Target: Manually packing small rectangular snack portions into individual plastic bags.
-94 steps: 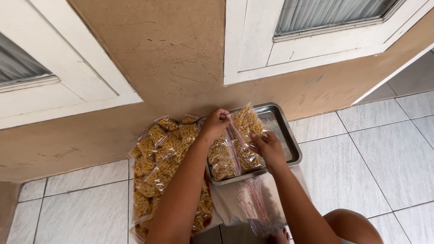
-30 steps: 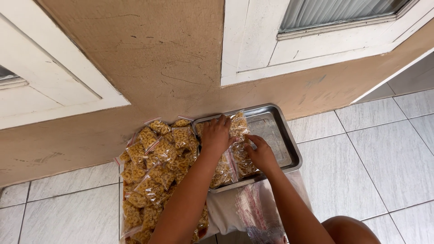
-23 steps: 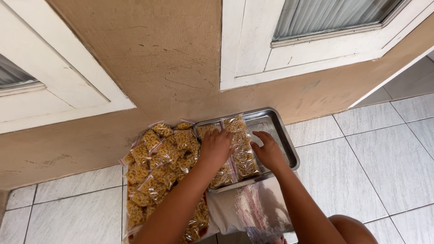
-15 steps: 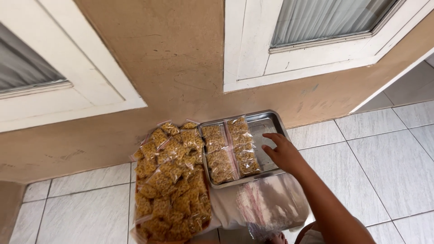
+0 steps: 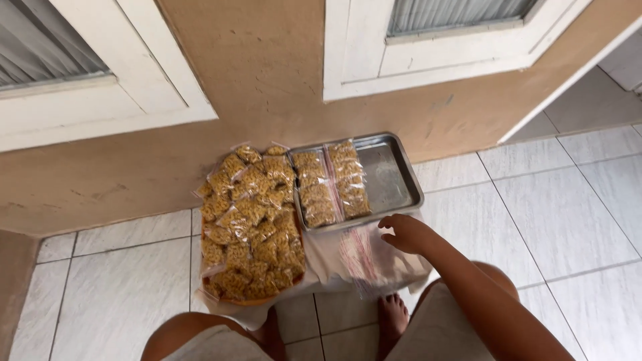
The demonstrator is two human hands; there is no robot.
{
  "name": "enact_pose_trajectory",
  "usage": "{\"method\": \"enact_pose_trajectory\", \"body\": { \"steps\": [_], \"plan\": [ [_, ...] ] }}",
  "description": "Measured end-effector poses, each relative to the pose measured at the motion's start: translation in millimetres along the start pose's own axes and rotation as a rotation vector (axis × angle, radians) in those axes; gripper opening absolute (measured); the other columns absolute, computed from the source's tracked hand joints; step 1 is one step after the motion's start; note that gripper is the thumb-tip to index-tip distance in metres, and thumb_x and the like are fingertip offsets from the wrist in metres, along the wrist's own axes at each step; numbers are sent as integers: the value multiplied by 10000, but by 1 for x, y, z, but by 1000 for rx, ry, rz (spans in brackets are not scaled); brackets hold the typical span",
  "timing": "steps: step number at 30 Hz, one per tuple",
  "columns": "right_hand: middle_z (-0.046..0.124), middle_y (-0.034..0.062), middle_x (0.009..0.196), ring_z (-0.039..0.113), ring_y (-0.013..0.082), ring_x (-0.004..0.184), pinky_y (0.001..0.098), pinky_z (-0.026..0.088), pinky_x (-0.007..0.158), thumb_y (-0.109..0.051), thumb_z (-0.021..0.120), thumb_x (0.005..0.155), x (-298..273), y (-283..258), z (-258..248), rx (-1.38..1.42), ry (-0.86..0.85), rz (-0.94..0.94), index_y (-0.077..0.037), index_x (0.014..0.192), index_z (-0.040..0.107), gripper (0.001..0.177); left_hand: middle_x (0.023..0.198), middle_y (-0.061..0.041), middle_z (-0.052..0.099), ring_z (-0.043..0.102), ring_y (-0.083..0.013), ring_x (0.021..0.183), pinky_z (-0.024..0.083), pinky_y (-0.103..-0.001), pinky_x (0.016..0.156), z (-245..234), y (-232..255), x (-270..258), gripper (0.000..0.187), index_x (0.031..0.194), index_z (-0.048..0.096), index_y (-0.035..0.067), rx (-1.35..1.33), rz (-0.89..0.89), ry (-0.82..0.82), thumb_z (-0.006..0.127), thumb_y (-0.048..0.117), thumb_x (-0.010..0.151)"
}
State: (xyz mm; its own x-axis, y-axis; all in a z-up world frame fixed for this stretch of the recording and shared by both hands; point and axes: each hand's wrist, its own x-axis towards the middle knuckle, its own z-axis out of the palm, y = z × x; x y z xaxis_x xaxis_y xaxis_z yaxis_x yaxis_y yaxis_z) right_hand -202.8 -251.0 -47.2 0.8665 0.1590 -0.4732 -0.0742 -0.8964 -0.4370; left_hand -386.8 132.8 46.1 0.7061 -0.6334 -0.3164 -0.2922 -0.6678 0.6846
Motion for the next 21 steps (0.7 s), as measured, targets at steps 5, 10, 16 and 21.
{"method": "enact_pose_trajectory", "body": {
  "steps": [5, 10, 16, 21],
  "plan": [
    [684, 100, 1210, 703, 300, 1093, 458, 590, 893, -320, 689, 901, 11, 17, 37, -427, -40, 53, -168, 1293, 647, 423, 998, -108, 762, 730, -333, 990, 547, -439, 835, -77, 15, 42, 226, 1134, 724, 137, -171, 18, 25, 581, 224, 982],
    [626, 127, 1189, 679, 335, 1098, 489, 602, 880, -449, 765, 849, -5, -5, 46, -504, -39, 19, -96, 1247, 622, 550, 1018, -101, 749, 709, -247, 907, 536, -390, 770, -120, 33, 63, 342, 1298, 652, 147, -79, -92, 160, 552, 264, 994],
    [580, 107, 1161, 667, 339, 1088, 498, 608, 875, -343, 779, 864, 9, 12, 59, -564, -16, 11, -60, 1152, 665, 420, 949, -122, 742, 698, -249, 831, 523, -361, 651, -112, 10, 95, 361, 1301, 644, 103, -95, -63, 258, 585, 270, 986],
    [636, 90, 1108, 699, 324, 1071, 467, 607, 888, -268, 733, 907, 15, 24, 55, -466, -3, -18, -105, 1054, 724, 219, 975, -207, 733, 722, -369, 888, 560, -468, 729, -88, -10, 93, 348, 1277, 642, 62, -42, -82, 201, 597, 234, 977]
  ]
}}
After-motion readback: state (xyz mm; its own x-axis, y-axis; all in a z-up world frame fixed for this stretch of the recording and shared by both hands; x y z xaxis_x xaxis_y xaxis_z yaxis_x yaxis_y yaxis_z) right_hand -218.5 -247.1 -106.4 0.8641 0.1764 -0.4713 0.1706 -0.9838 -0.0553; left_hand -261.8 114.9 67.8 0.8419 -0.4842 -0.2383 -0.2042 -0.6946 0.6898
